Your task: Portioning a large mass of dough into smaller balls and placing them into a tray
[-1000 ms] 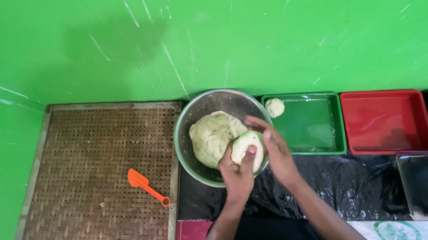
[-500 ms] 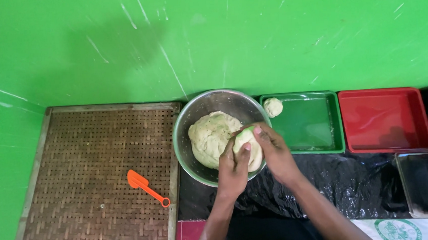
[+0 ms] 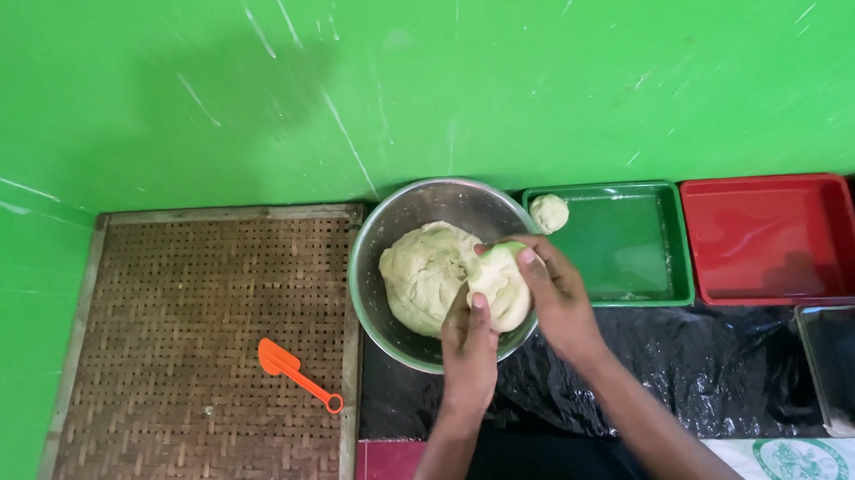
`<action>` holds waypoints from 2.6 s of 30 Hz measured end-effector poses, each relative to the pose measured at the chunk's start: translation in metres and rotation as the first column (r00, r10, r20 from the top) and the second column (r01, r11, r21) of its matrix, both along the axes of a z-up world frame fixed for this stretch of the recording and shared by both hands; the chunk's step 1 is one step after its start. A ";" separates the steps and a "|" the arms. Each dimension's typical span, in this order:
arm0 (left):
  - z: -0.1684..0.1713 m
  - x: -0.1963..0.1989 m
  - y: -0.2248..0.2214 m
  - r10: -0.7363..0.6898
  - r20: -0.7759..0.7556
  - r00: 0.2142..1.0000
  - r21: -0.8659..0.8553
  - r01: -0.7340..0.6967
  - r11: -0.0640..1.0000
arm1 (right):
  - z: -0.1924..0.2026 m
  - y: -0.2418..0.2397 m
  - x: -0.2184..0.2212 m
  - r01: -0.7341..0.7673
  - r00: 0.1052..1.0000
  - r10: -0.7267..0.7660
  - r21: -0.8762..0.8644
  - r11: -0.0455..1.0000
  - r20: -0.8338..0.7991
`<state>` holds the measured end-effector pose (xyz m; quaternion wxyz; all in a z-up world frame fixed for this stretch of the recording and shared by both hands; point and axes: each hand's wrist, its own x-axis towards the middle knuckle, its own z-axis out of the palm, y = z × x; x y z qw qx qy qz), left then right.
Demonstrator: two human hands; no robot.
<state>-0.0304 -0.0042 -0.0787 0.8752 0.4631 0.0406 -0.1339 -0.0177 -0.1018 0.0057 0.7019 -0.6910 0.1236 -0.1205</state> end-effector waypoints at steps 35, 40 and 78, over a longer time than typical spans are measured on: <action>-0.022 0.034 -0.030 0.437 -0.464 0.771 0.353 -0.291 0.889 | -0.053 -0.020 -0.036 -0.203 0.939 0.156 -0.130 0.970 -0.306; -0.009 0.041 -0.031 0.323 -0.383 0.866 0.267 -0.231 0.936 | -0.063 -0.039 -0.026 -0.203 0.979 0.197 -0.200 0.958 -0.052; -0.051 0.056 -0.058 -0.160 -0.095 0.982 0.492 0.186 0.850 | -0.162 -0.121 0.008 0.268 0.955 -0.076 0.719 0.641 -0.288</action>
